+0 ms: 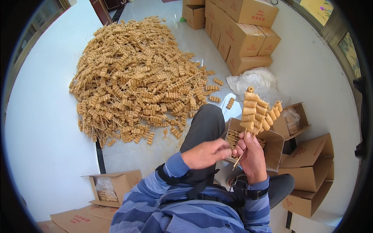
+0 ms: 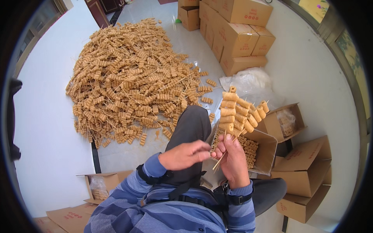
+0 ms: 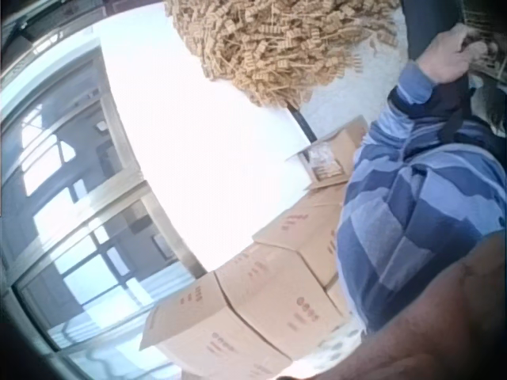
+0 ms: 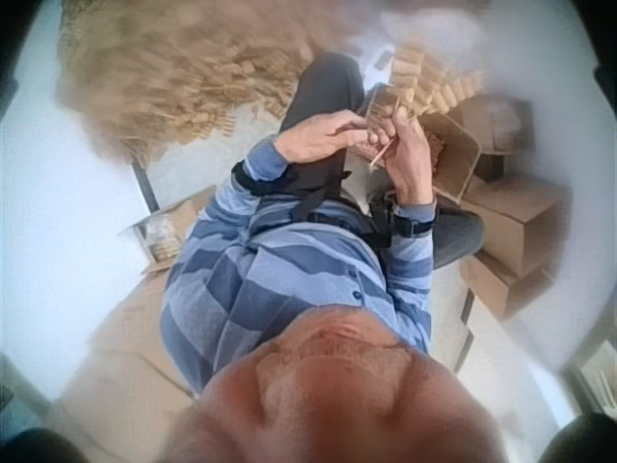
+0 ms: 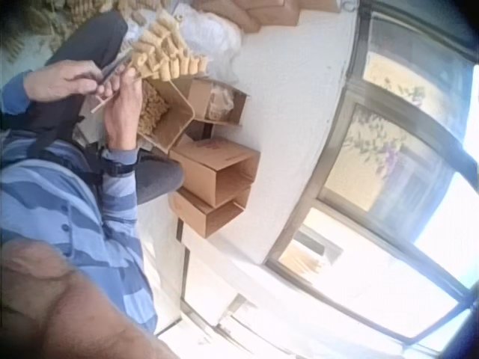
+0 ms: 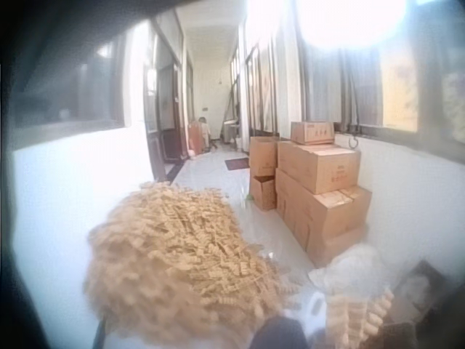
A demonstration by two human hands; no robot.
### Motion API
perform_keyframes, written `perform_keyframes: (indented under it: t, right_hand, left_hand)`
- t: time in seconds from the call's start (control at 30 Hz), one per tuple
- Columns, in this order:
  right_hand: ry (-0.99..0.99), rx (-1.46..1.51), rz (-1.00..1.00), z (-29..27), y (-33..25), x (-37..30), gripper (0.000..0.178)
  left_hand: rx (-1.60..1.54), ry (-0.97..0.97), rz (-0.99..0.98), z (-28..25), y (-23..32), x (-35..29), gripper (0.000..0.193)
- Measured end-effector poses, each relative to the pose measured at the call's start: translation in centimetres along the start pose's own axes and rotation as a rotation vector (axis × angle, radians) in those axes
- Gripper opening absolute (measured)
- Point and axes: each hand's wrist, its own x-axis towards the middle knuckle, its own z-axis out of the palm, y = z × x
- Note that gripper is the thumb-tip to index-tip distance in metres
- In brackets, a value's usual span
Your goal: The person sits on the floor and threads small cylindrical snacks onto wooden skewers. They gather loose snacks from the floor, align them on the sticks, and place the completed skewers into a cardboard box.
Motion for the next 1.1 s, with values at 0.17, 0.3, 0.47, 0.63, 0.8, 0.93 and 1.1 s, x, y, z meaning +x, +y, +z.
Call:
perform_keyframes:
  t: [0.17,0.3,0.47,0.63,0.8,0.93,1.1]
  right_hand:
    - [-0.061,-0.144,0.058,-0.2,1.9,-2.7,0.029]
    - [-0.093,-0.200,0.084,-0.4,3.0,-4.0,0.032]
    - [-0.130,-0.216,0.101,-0.8,3.2,-5.3,0.039]
    - [-0.203,-0.189,0.143,-1.1,3.0,-6.4,0.045]
    - [-0.215,-0.313,0.208,-1.5,3.1,-6.8,0.048]
    - [-0.322,-0.141,0.223,-2.1,3.2,-7.1,0.053]
    - [-0.475,-0.074,0.331,-2.7,3.2,-7.4,0.058]
  left_hand:
    - [-0.671,0.319,0.097,-2.3,1.2,0.9,0.065]
    - [-0.812,0.320,0.277,-0.3,2.1,1.4,0.040]
    - [-0.865,0.338,0.258,0.7,2.0,1.2,0.039]
    - [-1.000,0.338,0.266,1.1,2.1,1.2,0.036]
    - [-1.020,0.349,0.351,1.5,2.2,1.4,0.051]
    - [-1.255,0.216,0.426,1.7,1.7,1.4,0.052]
    - [-1.229,0.186,0.459,2.0,1.0,1.4,0.050]
